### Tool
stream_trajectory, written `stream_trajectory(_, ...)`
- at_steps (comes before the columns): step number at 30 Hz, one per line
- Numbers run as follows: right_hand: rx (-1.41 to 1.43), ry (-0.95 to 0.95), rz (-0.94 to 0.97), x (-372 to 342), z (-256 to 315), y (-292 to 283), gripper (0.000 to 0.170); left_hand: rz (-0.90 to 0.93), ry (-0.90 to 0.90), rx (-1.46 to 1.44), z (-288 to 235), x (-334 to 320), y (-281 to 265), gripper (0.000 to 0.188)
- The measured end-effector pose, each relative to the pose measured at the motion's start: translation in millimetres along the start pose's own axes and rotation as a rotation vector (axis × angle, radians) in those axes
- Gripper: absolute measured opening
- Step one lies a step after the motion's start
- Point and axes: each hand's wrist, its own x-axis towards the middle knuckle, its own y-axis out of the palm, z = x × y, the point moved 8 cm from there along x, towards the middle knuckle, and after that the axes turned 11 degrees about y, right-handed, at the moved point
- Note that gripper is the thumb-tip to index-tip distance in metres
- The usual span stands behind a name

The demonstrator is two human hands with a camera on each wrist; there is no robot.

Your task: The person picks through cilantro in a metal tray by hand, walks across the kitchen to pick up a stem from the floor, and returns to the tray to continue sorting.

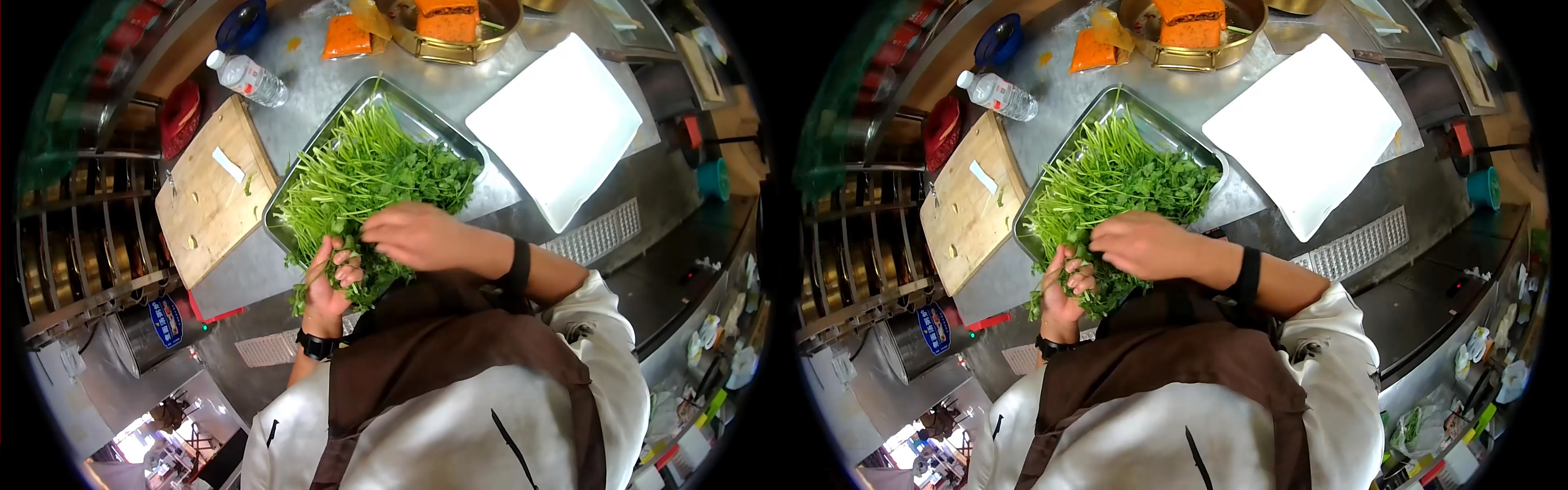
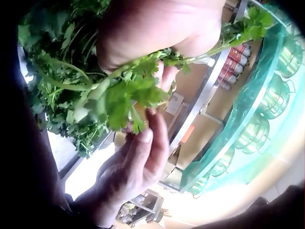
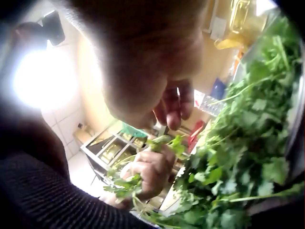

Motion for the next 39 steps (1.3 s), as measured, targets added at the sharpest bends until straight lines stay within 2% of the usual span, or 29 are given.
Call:
stream_trajectory(2,-0.062,0.03,0.007,-14.1,-12.9,-19.1,0.014,0.173,-0.019,-0.07,-7.2,-4.2,6.5,0.027)
stream_trajectory(4,-0.037,0.092,0.048,-36.3,-32.6,-44.1,0.012,0.201,-0.006,-0.1,-16.3,-11.4,7.6,0.033)
stream_trajectory(6,-0.139,0.292,-0.1,-61.4,-56.8,-80.8,0.011,0.151,0.032,-0.072,-26.0,-17.6,5.0,0.033)
stream_trajectory(7,-0.149,0.291,-0.096,-69.6,-58.9,-92.2,0.011,0.157,0.03,-0.081,-28.5,-16.6,3.5,0.033)
stream_trajectory(9,-0.354,0.647,-0.122,-90.6,-81.7,-112.0,0.015,0.18,0.062,-0.04,-33.0,-17.5,0.8,0.033)
stream_trajectory(10,-0.36,0.647,-0.121,-90.9,-81.0,-110.7,0.015,0.184,0.061,-0.044,-31.3,-17.0,3.7,0.033)
stream_trajectory(12,-0.349,0.516,-0.143,-87.0,-73.6,-98.0,0.018,0.208,0.031,-0.104,-26.3,-17.1,14.4,0.031)
stream_trajectory(16,-0.427,0.448,-0.118,-76.9,-77.2,-74.1,0.019,0.195,0.01,-0.078,-17.4,-12.8,25.2,0.024)
stream_trajectory(18,-0.435,0.447,-0.101,-76.0,-81.3,-72.7,0.018,0.208,0.003,-0.051,-15.8,-10.5,25.4,0.023)
stream_trajectory(20,-0.428,0.54,-0.143,-75.1,-86.2,-79.5,0.017,0.218,0.007,-0.022,-16.9,-9.5,22.0,0.022)
stream_trajectory(24,-0.366,0.532,-0.207,-63.3,-77.0,-86.0,0.019,0.323,-0.01,-0.073,-16.4,-9.3,23.1,0.02)
stream_trajectory(26,-0.338,0.428,-0.244,-49.7,-65.1,-81.9,0.022,0.316,-0.021,-0.067,-14.4,-10.1,22.0,0.019)
stream_trajectory(28,-0.334,0.37,-0.205,-37.5,-70.3,-70.4,0.029,0.331,-0.021,-0.078,-13.8,-11.0,20.3,0.019)
stream_trajectory(30,-0.456,0.218,-0.178,-12.9,-58.3,-55.6,0.034,0.411,-0.071,-0.06,-11.5,-12.6,23.5,0.021)
stream_trajectory(32,-0.494,0.178,-0.2,-7.6,-62.1,-42.6,0.04,0.418,-0.065,-0.061,-10.6,-15.9,25.4,0.021)
stream_trajectory(34,-0.354,0.211,0.173,-9.9,-78.4,-11.7,0.037,0.281,-0.015,-0.073,-14.1,-13.2,23.4,0.021)
stream_trajectory(35,-0.328,0.284,0.272,-15.0,-85.4,-5.8,0.029,0.278,-0.009,-0.096,-15.3,-15.6,26.3,0.022)
stream_trajectory(38,-0.5,0.143,0.328,-22.0,-85.9,-7.5,0.02,0.251,0.044,-0.05,-20.8,-17.7,15.6,0.022)
stream_trajectory(39,-0.428,0.301,0.283,-20.9,-89.9,-16.5,0.014,0.261,0.036,-0.045,-21.5,-18.2,14.8,0.021)
